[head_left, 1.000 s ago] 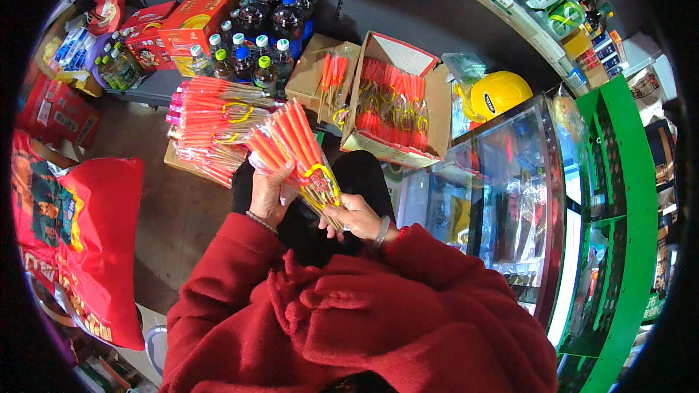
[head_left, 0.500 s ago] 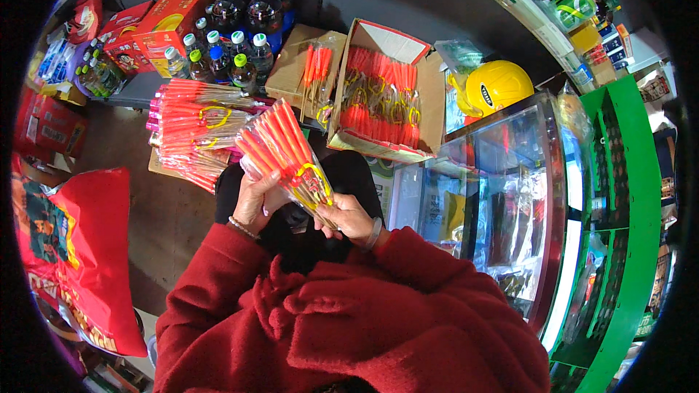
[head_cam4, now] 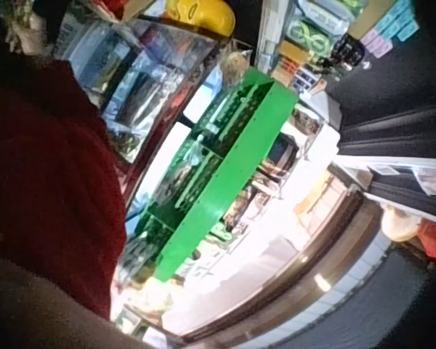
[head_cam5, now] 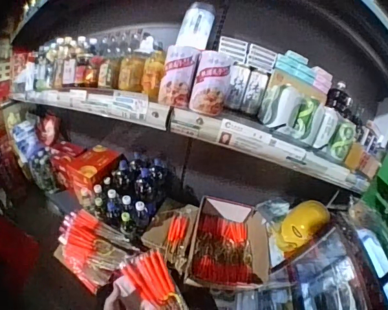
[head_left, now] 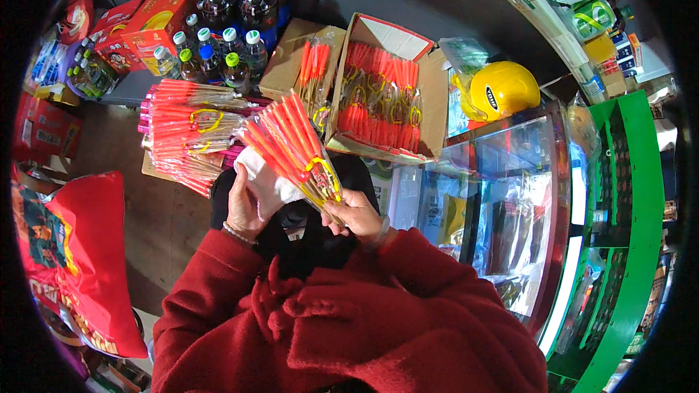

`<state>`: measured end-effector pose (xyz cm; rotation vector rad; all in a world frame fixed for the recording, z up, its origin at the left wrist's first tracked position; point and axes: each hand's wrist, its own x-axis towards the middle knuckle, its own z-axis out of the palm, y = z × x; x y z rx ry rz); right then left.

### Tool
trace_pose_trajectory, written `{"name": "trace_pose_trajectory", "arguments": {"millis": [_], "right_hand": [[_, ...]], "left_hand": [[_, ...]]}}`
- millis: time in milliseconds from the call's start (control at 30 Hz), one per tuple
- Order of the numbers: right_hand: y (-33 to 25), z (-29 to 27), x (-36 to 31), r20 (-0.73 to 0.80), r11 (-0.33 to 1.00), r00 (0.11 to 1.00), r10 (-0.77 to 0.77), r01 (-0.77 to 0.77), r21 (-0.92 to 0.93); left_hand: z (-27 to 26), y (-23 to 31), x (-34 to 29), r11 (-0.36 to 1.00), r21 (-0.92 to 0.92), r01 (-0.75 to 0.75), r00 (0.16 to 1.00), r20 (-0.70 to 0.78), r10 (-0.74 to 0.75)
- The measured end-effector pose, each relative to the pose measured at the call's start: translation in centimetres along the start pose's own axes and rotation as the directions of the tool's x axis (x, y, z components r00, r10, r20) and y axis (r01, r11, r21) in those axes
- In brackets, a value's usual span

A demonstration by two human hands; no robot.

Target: The person repeatedly wipes bundles of red incense sticks with a white cloth, handling them one at a time and placing them back into a cardboard box. The person also wipes the box interior and continues the cycle of picking, wiping, and returning the bundles.

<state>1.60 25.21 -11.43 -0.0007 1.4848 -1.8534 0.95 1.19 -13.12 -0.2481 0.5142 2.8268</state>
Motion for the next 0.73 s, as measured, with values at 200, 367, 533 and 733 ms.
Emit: {"name": "trace_pose_trajectory", "arguments": {"millis": [200,367,533,733], "right_hand": [[-1.4,-2.5,-0.1,-0.138,0.999,0.99,-0.016,0.022,0.045],[-4.0,-7.2,0.4,-0.467,0.964,0.884,0.028,0.1,0.247],[-6.7,-16.0,2.7,-0.67,0.96,0.74,-0.056,0.224,0.167],[-7.7,-24.4,7.1,-0.742,0.982,0.671,0.008,0.134,0.132]], "left_hand": [[0.2,-0.1,0.3,0.996,-0.06,0.071,0.997,-0.011,-0.072],[0.3,0.2,0.7,0.996,-0.069,0.054,0.998,-0.036,-0.057],[0.5,0.2,1.4,0.995,-0.068,0.071,0.996,-0.048,-0.074],[-0.3,0.0,2.1,0.998,-0.002,0.066,0.995,-0.069,-0.066]]}}
